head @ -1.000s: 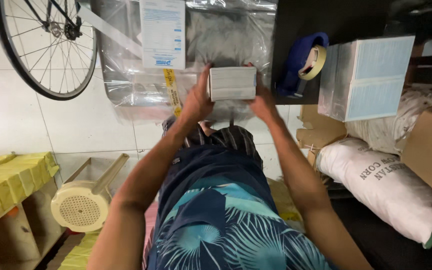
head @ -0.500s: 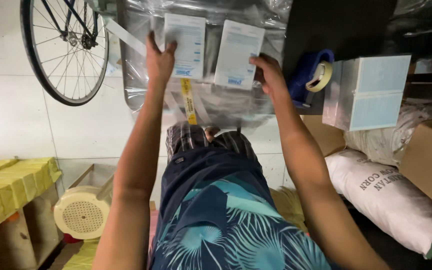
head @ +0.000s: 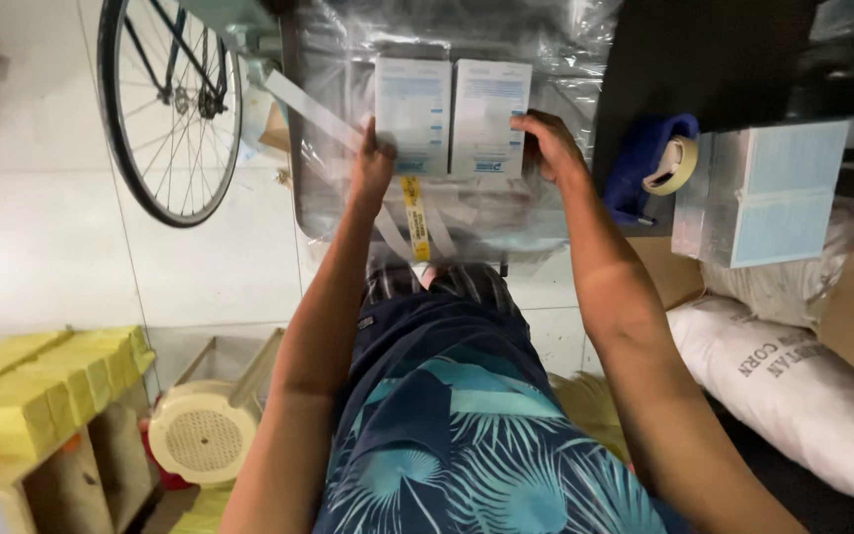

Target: The person picks up a stack of paper documents from a large pile on a table and carries them to a different workstation. They then place the documents inside a large plastic bag and seal the bag with tape.

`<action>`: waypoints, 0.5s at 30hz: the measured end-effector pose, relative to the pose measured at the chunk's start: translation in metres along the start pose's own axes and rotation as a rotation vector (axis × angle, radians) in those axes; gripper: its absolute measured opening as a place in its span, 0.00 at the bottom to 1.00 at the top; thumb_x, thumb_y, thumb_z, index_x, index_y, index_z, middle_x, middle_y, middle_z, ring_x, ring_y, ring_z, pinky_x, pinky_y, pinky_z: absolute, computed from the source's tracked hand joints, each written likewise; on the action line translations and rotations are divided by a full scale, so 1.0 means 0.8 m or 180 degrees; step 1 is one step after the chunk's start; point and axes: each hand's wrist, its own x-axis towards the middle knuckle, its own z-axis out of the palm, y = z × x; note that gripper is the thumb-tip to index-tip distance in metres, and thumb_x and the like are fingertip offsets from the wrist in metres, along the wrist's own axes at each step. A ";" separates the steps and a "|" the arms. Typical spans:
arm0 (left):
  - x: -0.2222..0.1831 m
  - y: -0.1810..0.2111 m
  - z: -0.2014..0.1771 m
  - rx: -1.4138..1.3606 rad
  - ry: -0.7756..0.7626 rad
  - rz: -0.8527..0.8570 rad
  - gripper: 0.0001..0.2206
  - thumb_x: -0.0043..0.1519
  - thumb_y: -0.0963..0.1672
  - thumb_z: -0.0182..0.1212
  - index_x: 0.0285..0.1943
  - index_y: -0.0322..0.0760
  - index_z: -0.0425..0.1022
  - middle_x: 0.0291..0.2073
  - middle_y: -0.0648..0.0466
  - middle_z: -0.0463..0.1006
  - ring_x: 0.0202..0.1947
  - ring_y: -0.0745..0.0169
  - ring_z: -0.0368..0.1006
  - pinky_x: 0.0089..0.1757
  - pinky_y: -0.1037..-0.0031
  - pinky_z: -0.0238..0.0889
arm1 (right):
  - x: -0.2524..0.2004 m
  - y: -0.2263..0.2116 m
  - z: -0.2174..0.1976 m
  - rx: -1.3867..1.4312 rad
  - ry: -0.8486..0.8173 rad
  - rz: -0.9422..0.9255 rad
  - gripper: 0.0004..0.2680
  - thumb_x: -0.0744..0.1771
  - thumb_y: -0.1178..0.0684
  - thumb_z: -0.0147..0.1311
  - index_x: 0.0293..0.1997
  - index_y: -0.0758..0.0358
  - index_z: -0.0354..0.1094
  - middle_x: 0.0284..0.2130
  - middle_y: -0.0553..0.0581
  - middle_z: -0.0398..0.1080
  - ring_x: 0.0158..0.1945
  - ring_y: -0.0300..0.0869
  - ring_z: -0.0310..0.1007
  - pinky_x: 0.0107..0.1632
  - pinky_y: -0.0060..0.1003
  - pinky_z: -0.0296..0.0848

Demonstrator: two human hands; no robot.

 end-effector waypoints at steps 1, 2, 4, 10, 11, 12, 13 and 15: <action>-0.015 0.027 0.001 0.0115 -0.0059 -0.0088 0.33 0.62 0.44 0.56 0.80 0.50 0.54 0.71 0.36 0.64 0.72 0.41 0.60 0.69 0.54 0.51 | -0.003 0.001 -0.001 0.0027 0.0065 0.0011 0.22 0.61 0.32 0.69 0.58 0.44 0.75 0.51 0.58 0.71 0.40 0.43 0.70 0.30 0.31 0.58; -0.003 0.015 0.006 0.0125 -0.0102 -0.0079 0.33 0.62 0.44 0.56 0.80 0.50 0.54 0.71 0.36 0.64 0.72 0.41 0.60 0.69 0.54 0.51 | -0.005 -0.005 -0.003 0.0051 0.0102 0.0019 0.22 0.61 0.32 0.69 0.58 0.44 0.75 0.51 0.58 0.71 0.40 0.43 0.70 0.30 0.31 0.58; 0.012 -0.011 0.009 0.0875 -0.0110 -0.0173 0.34 0.62 0.50 0.56 0.81 0.60 0.50 0.74 0.49 0.62 0.72 0.50 0.61 0.68 0.57 0.53 | -0.014 -0.010 0.002 0.0218 0.0038 -0.0120 0.24 0.62 0.34 0.70 0.60 0.52 0.73 0.51 0.63 0.71 0.32 0.40 0.69 0.24 0.27 0.54; 0.002 -0.015 -0.007 -0.0451 -0.0584 0.0402 0.33 0.63 0.37 0.44 0.82 0.33 0.42 0.72 0.38 0.64 0.76 0.51 0.53 0.74 0.58 0.35 | -0.016 -0.005 0.001 -0.0200 -0.0072 -0.0015 0.27 0.65 0.30 0.62 0.68 0.53 0.66 0.62 0.67 0.66 0.36 0.47 0.73 0.23 0.37 0.64; -0.004 0.001 -0.004 -0.0426 -0.0620 0.0402 0.33 0.63 0.37 0.44 0.82 0.33 0.42 0.72 0.38 0.64 0.76 0.51 0.53 0.74 0.58 0.35 | -0.021 -0.008 0.001 -0.0163 -0.0051 -0.0005 0.27 0.65 0.30 0.62 0.68 0.53 0.66 0.62 0.67 0.66 0.36 0.47 0.73 0.23 0.37 0.64; -0.010 0.016 -0.001 -0.0572 -0.0402 0.0292 0.34 0.60 0.38 0.46 0.80 0.34 0.49 0.71 0.35 0.64 0.73 0.45 0.57 0.71 0.55 0.43 | -0.026 -0.011 0.003 0.0039 -0.0016 0.0034 0.29 0.63 0.31 0.65 0.68 0.54 0.66 0.61 0.69 0.66 0.43 0.50 0.75 0.30 0.41 0.71; -0.014 0.033 0.002 -0.0721 -0.0173 0.0197 0.35 0.56 0.38 0.49 0.78 0.35 0.55 0.70 0.32 0.64 0.70 0.40 0.61 0.68 0.53 0.50 | -0.030 -0.018 0.004 0.0235 0.0014 0.0058 0.30 0.62 0.32 0.68 0.68 0.55 0.65 0.60 0.72 0.67 0.50 0.54 0.77 0.38 0.45 0.77; -0.019 0.044 0.007 -0.0351 -0.0177 0.0161 0.34 0.58 0.42 0.49 0.79 0.39 0.55 0.71 0.34 0.63 0.71 0.39 0.59 0.68 0.53 0.50 | -0.034 -0.024 0.010 -0.0014 -0.0027 0.0072 0.29 0.62 0.30 0.66 0.67 0.51 0.66 0.60 0.67 0.68 0.52 0.54 0.75 0.37 0.46 0.75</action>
